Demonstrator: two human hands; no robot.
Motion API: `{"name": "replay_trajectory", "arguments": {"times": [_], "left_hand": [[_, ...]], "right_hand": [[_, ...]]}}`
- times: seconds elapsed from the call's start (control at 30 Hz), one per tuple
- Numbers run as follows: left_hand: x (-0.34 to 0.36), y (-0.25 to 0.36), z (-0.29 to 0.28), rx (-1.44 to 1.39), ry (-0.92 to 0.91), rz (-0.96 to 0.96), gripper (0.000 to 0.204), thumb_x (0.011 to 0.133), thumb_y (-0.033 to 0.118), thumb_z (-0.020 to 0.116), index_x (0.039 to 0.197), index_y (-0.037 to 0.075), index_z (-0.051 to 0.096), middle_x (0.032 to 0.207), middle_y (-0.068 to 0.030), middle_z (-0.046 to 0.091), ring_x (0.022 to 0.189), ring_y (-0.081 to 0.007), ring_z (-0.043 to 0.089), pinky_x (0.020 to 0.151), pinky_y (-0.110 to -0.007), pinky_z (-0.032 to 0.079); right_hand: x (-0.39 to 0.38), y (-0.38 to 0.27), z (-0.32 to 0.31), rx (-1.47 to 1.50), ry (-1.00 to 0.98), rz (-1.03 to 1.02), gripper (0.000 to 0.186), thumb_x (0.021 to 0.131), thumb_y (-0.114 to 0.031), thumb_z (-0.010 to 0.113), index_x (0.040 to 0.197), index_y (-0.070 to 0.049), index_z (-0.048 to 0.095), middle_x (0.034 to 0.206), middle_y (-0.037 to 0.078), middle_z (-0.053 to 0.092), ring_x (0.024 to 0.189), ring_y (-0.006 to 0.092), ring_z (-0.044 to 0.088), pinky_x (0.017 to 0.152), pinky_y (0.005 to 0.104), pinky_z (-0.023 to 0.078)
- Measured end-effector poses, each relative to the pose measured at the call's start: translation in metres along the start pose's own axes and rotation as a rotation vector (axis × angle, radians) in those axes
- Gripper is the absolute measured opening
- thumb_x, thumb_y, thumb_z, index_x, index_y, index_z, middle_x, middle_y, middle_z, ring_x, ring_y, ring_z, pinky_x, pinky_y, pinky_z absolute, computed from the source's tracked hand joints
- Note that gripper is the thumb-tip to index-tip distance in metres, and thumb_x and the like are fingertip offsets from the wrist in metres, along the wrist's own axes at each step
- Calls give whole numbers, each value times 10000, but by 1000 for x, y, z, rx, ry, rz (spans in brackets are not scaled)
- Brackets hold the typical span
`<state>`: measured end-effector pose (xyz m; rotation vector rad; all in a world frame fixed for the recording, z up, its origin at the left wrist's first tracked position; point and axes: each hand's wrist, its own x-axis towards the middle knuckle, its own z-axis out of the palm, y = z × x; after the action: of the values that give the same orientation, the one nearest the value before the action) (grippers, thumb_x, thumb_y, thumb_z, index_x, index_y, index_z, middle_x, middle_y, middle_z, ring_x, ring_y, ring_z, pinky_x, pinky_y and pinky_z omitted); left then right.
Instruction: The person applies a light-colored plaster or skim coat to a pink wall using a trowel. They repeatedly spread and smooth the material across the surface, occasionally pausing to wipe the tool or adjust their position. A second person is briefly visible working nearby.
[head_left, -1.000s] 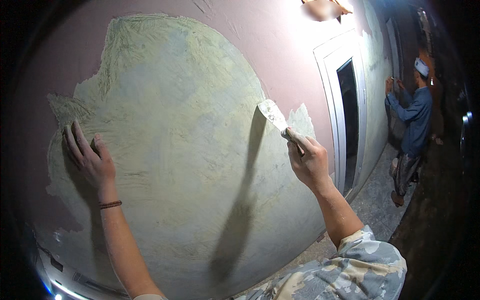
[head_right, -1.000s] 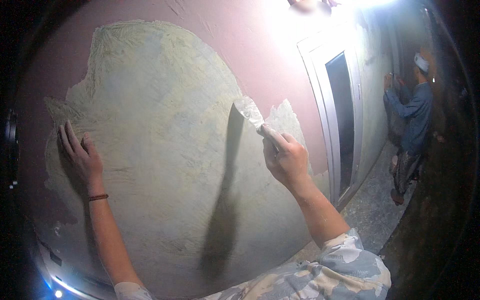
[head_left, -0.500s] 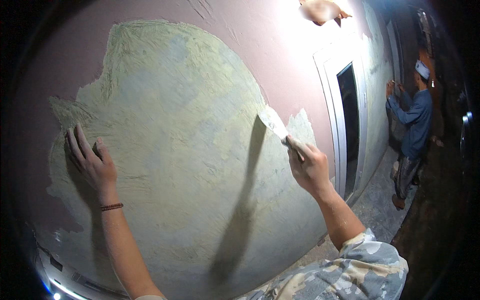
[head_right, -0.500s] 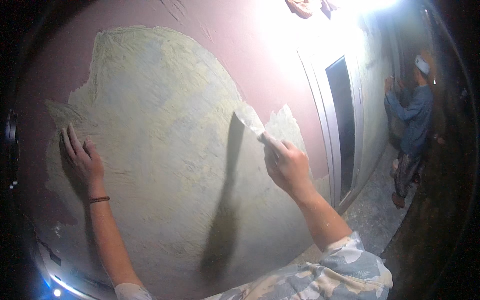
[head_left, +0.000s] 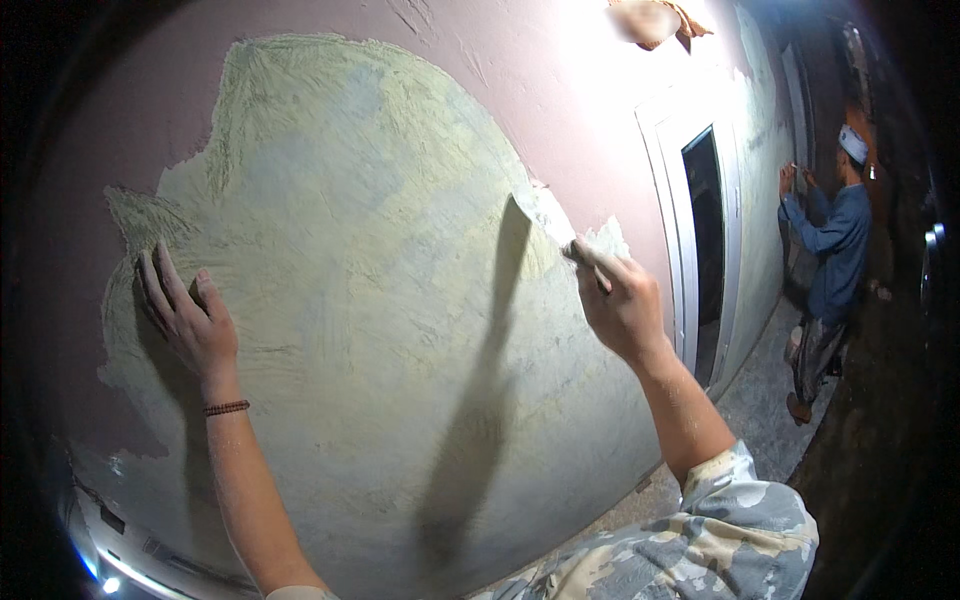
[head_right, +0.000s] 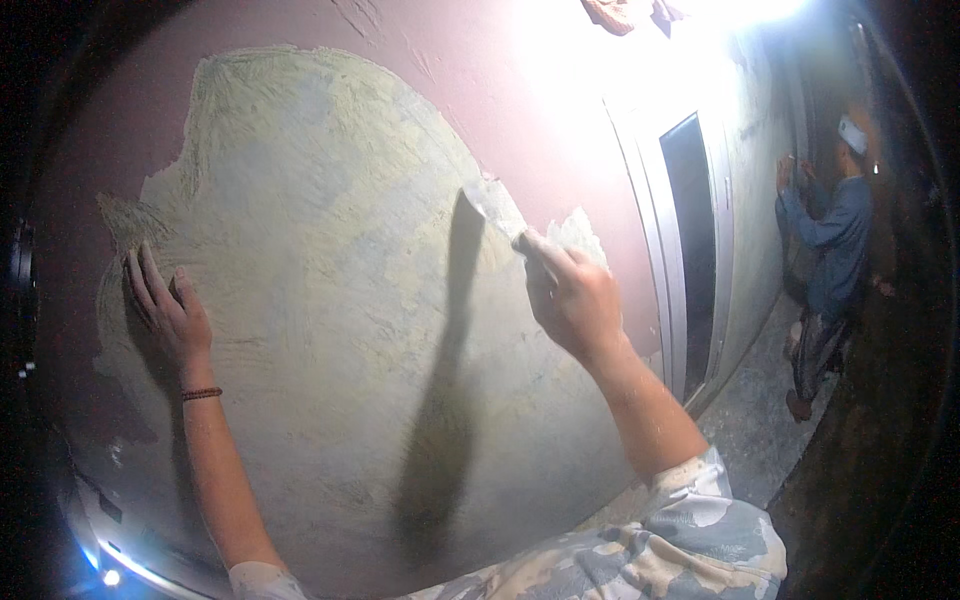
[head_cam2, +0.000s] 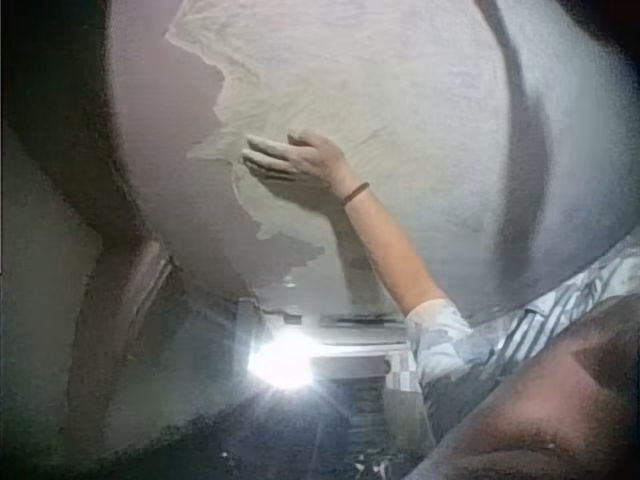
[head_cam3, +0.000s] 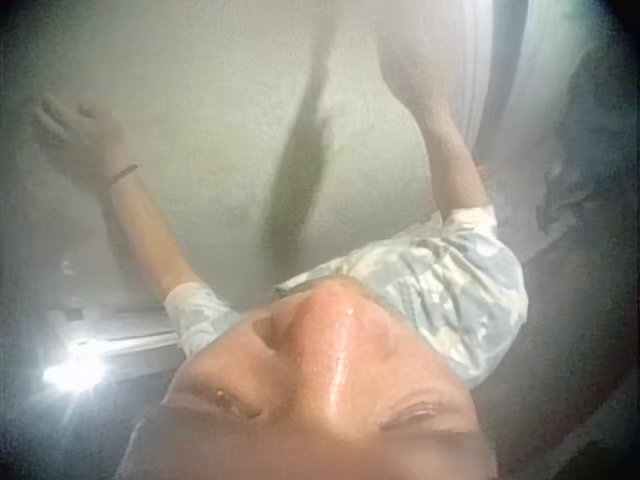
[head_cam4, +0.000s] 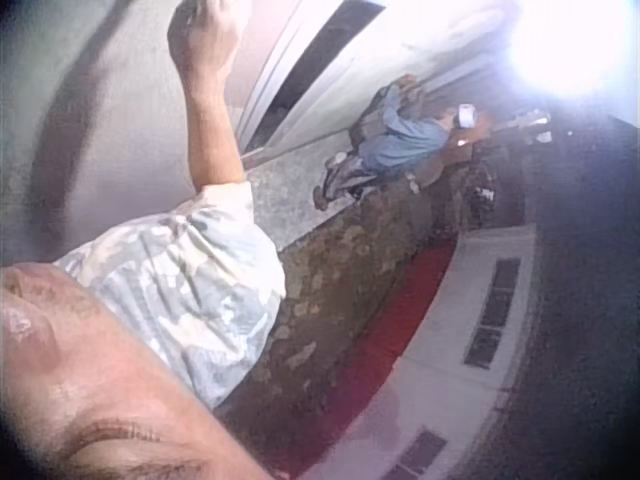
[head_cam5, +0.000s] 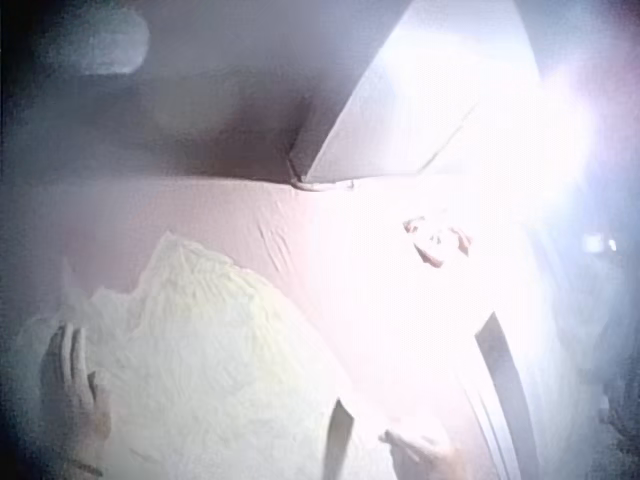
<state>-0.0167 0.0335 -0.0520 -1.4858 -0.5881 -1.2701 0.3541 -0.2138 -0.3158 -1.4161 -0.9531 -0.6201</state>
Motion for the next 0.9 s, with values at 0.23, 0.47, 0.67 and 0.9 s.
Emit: {"name": "replay_trajectory", "arguments": {"times": [0.23, 0.47, 0.67, 0.9], "left_hand": [[1, 1, -1, 14, 44, 32, 660, 1120, 452, 418, 1695, 134, 354, 1728, -171, 340, 1604, -389, 305, 1310, -578, 250], [1, 3, -2, -34, 13, 1, 655, 1110, 428, 444, 1690, 133, 367, 1722, -180, 347, 1597, -392, 313, 1310, -580, 241], [0, 3, -2, 6, 32, 8, 649, 1107, 410, 463, 1689, 139, 368, 1722, -170, 350, 1597, -391, 315, 1311, -581, 243], [-1, 2, 1, -7, 37, 6, 650, 1121, 443, 431, 1695, 147, 356, 1727, -162, 341, 1597, -389, 314, 1313, -580, 249]], "right_hand": [[10, 5, 3, 29, 67, -111, 279, 1018, -135, 685, 1281, -161, 774, 973, 167, 796, 772, 295, 777, 687, 425, 617], [11, 5, 2, -39, -35, -4, 335, 992, -128, 705, 1320, -174, 755, 847, 123, 761, 698, 270, 733, 638, 411, 593], [15, 4, 2, -17, -14, -23, 299, 1005, -135, 699, 1294, -168, 769, 884, 128, 778, 727, 259, 758, 641, 402, 600], [22, -1, 1, -57, -32, 4, 302, 1017, -154, 702, 1311, -182, 766, 864, 124, 768, 687, 263, 755, 611, 386, 597]]}}
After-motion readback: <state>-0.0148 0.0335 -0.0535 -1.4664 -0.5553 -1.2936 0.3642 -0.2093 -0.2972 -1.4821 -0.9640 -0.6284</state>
